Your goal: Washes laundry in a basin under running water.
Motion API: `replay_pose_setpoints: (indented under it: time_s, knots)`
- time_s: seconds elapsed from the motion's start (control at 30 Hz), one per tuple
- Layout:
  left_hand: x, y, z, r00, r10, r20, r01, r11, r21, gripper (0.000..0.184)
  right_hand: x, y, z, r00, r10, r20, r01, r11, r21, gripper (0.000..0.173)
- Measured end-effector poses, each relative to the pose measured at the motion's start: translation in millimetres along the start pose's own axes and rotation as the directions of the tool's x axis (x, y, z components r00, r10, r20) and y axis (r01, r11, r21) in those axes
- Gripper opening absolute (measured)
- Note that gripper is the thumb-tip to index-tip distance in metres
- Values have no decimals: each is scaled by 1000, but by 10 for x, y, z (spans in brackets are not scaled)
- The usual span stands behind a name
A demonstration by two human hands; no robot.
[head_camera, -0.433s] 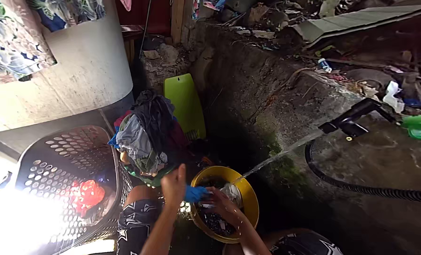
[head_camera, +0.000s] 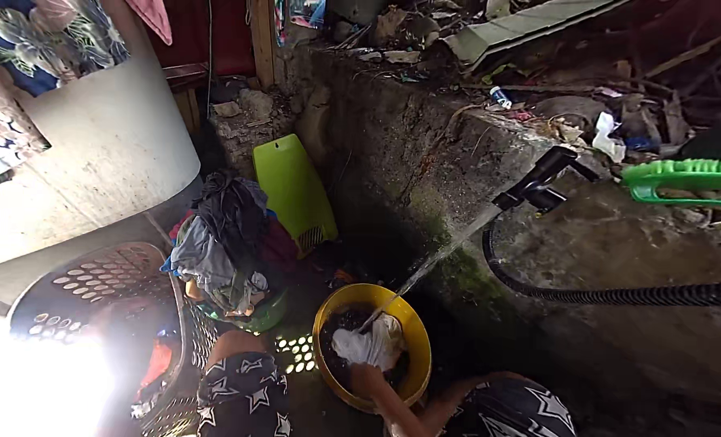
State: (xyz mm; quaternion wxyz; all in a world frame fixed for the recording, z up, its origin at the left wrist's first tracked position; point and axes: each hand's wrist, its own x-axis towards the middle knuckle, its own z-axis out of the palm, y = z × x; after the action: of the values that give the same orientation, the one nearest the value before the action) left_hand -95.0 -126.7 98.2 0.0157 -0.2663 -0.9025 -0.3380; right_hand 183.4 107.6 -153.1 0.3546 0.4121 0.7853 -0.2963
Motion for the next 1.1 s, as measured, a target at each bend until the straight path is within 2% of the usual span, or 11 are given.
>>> replay_pose_setpoints:
  time_s: [0.1,0.23,0.3,0.37,0.47,0.53,0.6,0.7,0.83,0.97,1.1]
  knots:
    - [-101,104,656,908,256,332,-179,953,-246,33,-152,98,-171,990,-28,-140,59,972,227,40]
    - [-439,772,1542,531,420,736,-164,903,-397,54,-1054,34,-850,869,-173,-464,387,823,417,31]
    - [-630,1042,1979,439,429,790,-178,903,-391,65,-1533,-106,-1084,766,-240,-596,519,778,354,25]
    - [-752,1325,2145,474,435,766,-206,900,-384,49,-1841,-169,-1188,579,-262,-772,676,684,275,21]
    - [-647,1883,1739,513,506,693,-236,860,-453,38,-1871,-33,-1237,101,-148,-984,850,527,8,27]
    - [-531,2230,1320,513,580,632,-266,808,-526,31,-1771,103,-1176,-24,-70,-997,907,419,-51,55]
    - [-411,2438,1079,520,697,494,-328,697,-638,17,-1618,149,-1013,51,-8,-999,934,353,45,76]
    - [-300,2585,853,536,806,252,-362,489,-793,11,-1298,249,-684,364,4,-931,888,300,349,76]
    - [-264,2496,762,629,765,137,-282,389,-877,16,-1103,458,-613,735,-77,-674,573,602,556,42]
    - [-287,1940,1446,735,534,417,-99,693,-714,27,-1535,463,-781,656,-87,-749,626,617,477,30]
    - [-424,1275,2334,529,100,842,-193,981,5,46,-1211,389,-791,562,152,-813,594,609,525,32]
